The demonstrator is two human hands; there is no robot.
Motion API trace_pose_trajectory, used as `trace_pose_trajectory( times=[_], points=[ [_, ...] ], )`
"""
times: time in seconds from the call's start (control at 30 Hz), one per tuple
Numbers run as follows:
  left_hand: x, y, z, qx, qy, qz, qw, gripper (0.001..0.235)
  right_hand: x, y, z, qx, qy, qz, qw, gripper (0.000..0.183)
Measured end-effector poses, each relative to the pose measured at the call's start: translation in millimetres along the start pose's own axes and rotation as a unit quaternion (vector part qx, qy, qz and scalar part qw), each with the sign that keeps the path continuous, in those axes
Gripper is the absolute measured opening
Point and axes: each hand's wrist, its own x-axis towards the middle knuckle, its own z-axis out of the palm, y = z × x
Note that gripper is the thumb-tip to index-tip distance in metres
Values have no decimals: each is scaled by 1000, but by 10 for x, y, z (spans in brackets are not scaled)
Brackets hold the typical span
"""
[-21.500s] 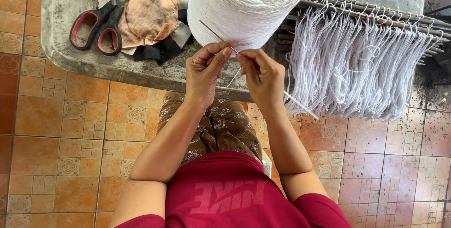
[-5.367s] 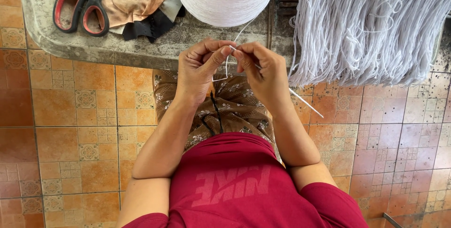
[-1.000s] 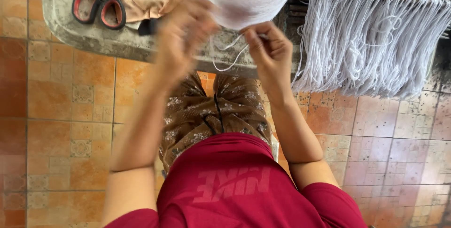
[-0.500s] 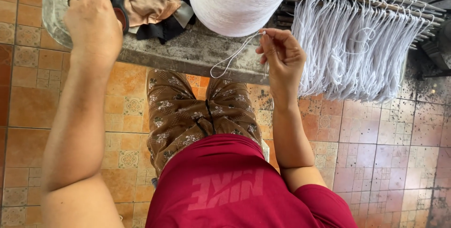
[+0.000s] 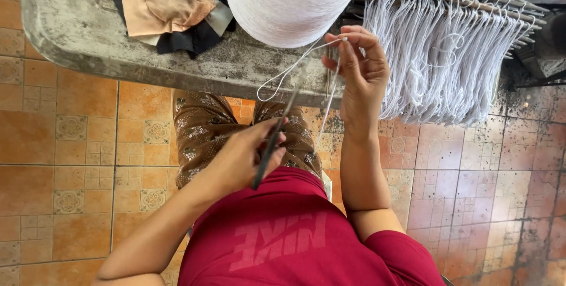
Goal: The person sits on the floor and repeatedly ties knots in a white string using both hands. After forming a knot, they pull it tight and then use scissors to cut the string. This process is repeated multiple times.
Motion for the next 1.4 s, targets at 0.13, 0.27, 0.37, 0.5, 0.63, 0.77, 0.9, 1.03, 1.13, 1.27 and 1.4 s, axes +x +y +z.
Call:
trace_pose_trajectory(
  times=[0.13, 0.27, 0.37, 0.5, 0.63, 0.77, 0.9, 1.03, 1.13, 1.27, 1.4],
  points=[
    [104, -56, 222, 138, -126, -8, 982, 57, -85, -58, -21, 16, 10, -5, 1000, 8],
    [316, 27, 304, 144, -106, -36, 983, 48, -177, -81, 30, 6, 25, -12, 1000, 7],
    [441, -21, 392, 159, -44, 48, 985, 51, -237, -72, 8, 9, 13, -33, 999, 15],
    [567, 93, 437, 171, 34, 99, 980, 64, -302, -90, 20, 39, 14, -34, 999, 12],
    [661, 100, 464, 187, 31, 75, 979, 81, -341, -124, 3, 32, 13, -23, 999, 16],
    [711, 189, 431, 168, 17, 62, 984, 73, -344, -85, -48, 55, 25, -7, 998, 8],
    [748, 40, 484, 207, 24, 36, 977, 69, -343, -67, -31, 47, 30, -14, 998, 11],
    [689, 91, 434, 189, 44, 66, 979, 72, -315, 15, -14, 33, 47, -34, 998, 13],
    [702, 189, 358, 166, 20, 55, 984, 70, -335, -32, 13, 43, 45, -29, 998, 12],
    [724, 273, 324, 139, 5, 38, 989, 78, -318, -44, 35, 32, 40, -45, 998, 14],
    [722, 136, 358, 158, 17, 30, 987, 69, -329, -44, 49, 7, 42, -54, 998, 14]
  ],
)
